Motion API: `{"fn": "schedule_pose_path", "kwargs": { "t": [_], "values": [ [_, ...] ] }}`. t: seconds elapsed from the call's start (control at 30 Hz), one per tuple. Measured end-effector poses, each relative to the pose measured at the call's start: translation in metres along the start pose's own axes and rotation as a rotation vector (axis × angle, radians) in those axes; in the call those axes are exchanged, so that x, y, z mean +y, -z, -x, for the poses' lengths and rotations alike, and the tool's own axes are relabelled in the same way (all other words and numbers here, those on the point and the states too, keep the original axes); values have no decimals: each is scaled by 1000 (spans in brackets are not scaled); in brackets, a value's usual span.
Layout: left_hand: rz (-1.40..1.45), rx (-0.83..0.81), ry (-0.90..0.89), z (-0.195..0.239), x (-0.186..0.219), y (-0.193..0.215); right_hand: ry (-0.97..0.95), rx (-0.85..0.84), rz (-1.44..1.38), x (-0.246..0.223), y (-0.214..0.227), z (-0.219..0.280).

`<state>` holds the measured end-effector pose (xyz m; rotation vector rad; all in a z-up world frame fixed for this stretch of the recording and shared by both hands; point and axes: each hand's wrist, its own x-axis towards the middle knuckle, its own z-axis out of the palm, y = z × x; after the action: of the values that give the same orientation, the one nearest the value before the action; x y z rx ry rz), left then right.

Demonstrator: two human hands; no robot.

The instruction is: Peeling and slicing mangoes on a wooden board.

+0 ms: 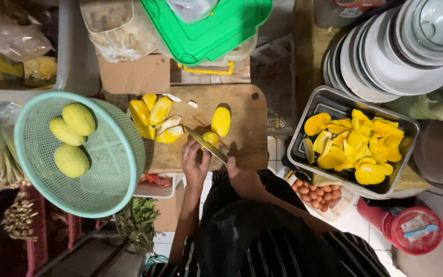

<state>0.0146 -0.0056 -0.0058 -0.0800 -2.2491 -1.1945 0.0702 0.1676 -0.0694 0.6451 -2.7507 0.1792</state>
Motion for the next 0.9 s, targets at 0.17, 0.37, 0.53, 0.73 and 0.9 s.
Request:
{"fn": "schedule_pose_path", "kwargs": {
  "t": [0.17, 0.37, 0.53, 0.73, 0.9],
  "values": [
    [60, 9, 36, 15, -28, 0, -15, -6, 101, -5, -19, -17],
    [96, -81, 57, 22, 2, -15, 97, 122, 172, 13, 19, -27],
    [184, -104, 179, 11, 11, -11, 18, 56, 84, 16, 6, -19],
    [259, -210, 495, 28, 0, -22, -108, 209, -294, 33, -21, -15],
    [307, -146, 602, 42, -18, -33, -548, -299, -695, 48, -22, -29]
  ]
}}
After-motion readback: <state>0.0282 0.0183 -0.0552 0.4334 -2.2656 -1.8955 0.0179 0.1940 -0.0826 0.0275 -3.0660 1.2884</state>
